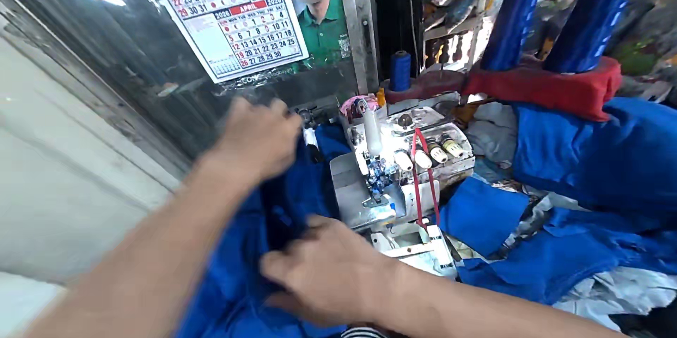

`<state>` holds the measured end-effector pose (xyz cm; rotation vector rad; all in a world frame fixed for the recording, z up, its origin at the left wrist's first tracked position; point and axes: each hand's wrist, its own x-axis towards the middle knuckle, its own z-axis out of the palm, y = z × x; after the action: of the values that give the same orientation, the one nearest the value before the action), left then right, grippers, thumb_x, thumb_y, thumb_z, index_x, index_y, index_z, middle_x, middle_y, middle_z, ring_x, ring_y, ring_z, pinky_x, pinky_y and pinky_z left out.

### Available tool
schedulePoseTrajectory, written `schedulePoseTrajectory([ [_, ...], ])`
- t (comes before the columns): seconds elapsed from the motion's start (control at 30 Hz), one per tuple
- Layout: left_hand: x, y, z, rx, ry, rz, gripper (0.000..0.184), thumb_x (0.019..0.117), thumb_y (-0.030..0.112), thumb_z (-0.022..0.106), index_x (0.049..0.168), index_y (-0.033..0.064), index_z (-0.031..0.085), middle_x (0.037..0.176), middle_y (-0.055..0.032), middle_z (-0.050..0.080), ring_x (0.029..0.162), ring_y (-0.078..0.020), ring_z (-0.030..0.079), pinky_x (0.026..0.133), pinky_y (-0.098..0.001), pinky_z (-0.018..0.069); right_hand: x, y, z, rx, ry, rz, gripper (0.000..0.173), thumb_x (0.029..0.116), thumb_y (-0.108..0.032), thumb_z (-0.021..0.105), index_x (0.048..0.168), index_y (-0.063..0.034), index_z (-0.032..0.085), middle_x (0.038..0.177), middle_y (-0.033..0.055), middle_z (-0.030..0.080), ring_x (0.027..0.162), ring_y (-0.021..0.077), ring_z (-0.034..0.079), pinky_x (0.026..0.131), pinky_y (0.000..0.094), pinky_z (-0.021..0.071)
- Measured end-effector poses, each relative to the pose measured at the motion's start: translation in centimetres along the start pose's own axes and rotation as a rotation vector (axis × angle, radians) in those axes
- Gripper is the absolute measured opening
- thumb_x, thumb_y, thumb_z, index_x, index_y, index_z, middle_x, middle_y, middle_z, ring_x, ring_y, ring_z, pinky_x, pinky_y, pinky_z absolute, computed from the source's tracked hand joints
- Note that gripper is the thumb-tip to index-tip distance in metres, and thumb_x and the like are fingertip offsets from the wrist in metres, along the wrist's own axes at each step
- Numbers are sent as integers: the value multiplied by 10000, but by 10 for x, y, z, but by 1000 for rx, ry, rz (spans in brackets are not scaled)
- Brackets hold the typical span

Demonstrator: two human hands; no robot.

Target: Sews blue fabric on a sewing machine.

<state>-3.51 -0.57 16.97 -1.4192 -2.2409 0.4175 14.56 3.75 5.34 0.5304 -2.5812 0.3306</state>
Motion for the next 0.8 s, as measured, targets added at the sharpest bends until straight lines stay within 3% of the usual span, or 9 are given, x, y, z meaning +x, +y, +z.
schedulePoseTrajectory([
  [0.03,5,24,25,-86,72,3,278,1014,201,532,1177,51,699,1172,-268,648,1079,-504,618,906,-737,425,-17,12,0,53,-129,118,353,1001,-455,589,1160,-147,658,864,76,701,806,296,706,744,542,571],
  [0.1,10,70,84,-265,215,-10,279,1040,284,509,1101,112,719,1086,-162,663,1040,-387,631,912,-650,448,-63,38,7,98,-211,289,399,996,-506,566,1103,-130,647,854,114,680,780,355,693,636,597,547],
  [0.23,16,104,137,-608,383,-158,157,915,268,742,987,127,742,930,-55,699,874,-261,665,855,-592,494,-116,50,22,98,-66,327,413,998,-527,564,924,-130,654,813,56,640,779,249,671,635,452,556],
  [0.3,15,103,134,-613,388,-116,101,917,212,729,972,128,740,926,-51,673,862,-245,644,850,-565,483,-116,45,24,89,16,317,399,1002,-513,567,895,-138,653,760,35,616,726,225,644,612,415,526],
  [0.47,6,105,132,-605,226,50,318,1033,334,468,1045,218,765,1249,-8,614,1224,-248,530,946,-560,418,-121,41,20,129,-12,457,344,1002,-451,573,884,-138,654,719,26,620,670,215,657,537,432,514],
  [0.57,5,107,135,-719,216,96,399,1052,342,403,1100,191,768,1408,-39,573,1382,-266,451,1070,-607,374,-129,42,23,218,-15,540,307,1002,-389,598,1180,-147,665,997,42,698,884,207,710,684,438,590],
  [0.63,-5,106,127,-652,250,128,354,1050,307,451,1130,169,767,1336,-49,636,1302,-278,539,1046,-607,416,-141,30,23,269,91,523,437,973,-326,667,1365,-139,620,1305,71,652,1184,201,649,961,399,567],
  [0.7,-26,114,115,-584,315,93,335,1030,314,489,1172,183,763,1260,-21,678,1237,-259,581,1056,-576,407,-161,14,19,322,218,529,424,956,-280,708,1348,-133,646,1419,101,607,1331,217,569,1099,403,500],
  [0.8,-53,141,123,-713,351,-2,395,1055,351,427,1287,183,698,1381,-22,607,1328,-244,521,1098,-556,401,-195,-1,19,345,224,633,227,977,-274,690,1167,-153,721,1066,24,722,912,129,706,752,357,618],
])
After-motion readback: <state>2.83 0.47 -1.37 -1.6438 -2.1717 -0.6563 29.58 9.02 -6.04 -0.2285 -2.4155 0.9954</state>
